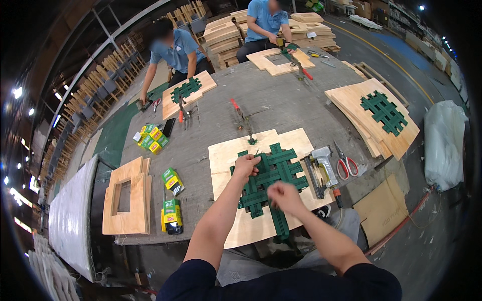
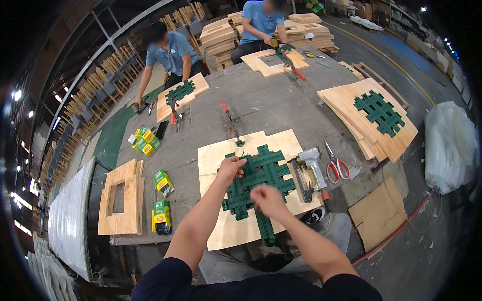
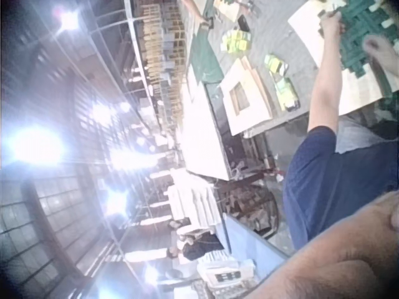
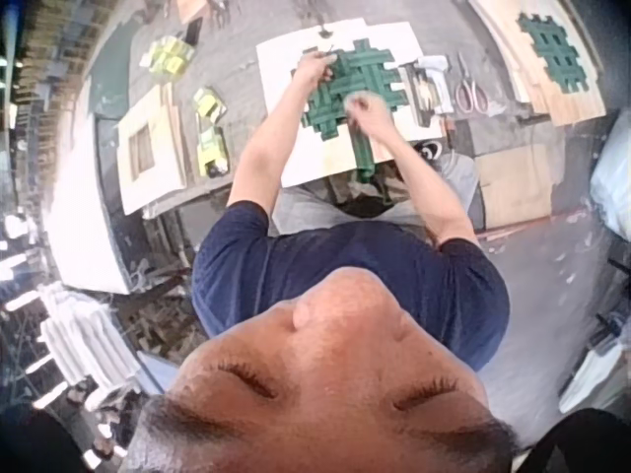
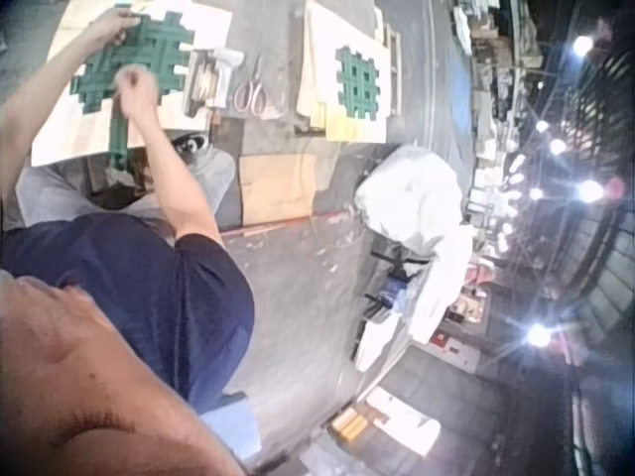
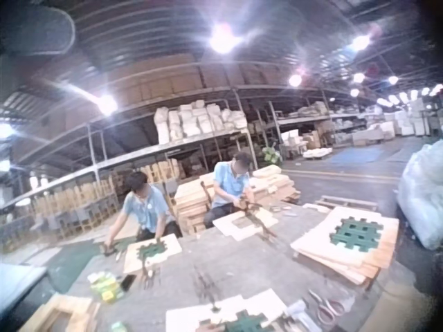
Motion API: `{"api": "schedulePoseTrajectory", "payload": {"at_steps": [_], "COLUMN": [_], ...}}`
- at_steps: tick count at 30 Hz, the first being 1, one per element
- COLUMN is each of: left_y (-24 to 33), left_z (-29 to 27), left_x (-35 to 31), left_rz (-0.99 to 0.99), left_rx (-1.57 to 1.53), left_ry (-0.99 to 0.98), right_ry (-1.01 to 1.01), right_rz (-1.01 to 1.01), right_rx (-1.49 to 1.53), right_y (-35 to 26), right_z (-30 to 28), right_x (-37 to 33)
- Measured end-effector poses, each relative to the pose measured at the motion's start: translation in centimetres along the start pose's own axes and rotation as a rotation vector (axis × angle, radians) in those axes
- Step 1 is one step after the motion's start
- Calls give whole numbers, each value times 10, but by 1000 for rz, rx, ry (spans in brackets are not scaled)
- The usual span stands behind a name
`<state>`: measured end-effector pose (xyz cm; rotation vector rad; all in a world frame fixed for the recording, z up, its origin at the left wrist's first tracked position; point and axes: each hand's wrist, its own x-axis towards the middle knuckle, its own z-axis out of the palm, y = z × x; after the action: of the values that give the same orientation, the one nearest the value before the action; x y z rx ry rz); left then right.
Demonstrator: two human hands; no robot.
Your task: The person assembles a wooden panel by attaching green woven strips to a square wooden frame. They use a pneumatic nail gun to secure the strips in a grid pattern, then trim the excess material with scissors.
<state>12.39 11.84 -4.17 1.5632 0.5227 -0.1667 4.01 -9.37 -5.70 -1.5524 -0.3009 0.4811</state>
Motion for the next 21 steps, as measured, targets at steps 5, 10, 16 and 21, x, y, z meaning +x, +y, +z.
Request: {"api": "schedulePoseTrajectory", "payload": {"at_steps": [5,10,16,21], "left_y": [3,5,2,-15], "left_z": [6,-8,0,3], "left_x": [-11,-15,-22,-27], "left_rz": [-36,-28,224,661], "left_rx": [-91,-5,281,656], "left_ry": [-34,-78,15,197], "right_ry": [308,224,243,172], "right_rz": [-281,-258,-333,-335], "right_rx": [-386,-485,-597,-631], "right_y": [-22,-21,-22,-27], "right_z": [-19,-9,-15,-18], "right_x": [90,107,104,113]}}
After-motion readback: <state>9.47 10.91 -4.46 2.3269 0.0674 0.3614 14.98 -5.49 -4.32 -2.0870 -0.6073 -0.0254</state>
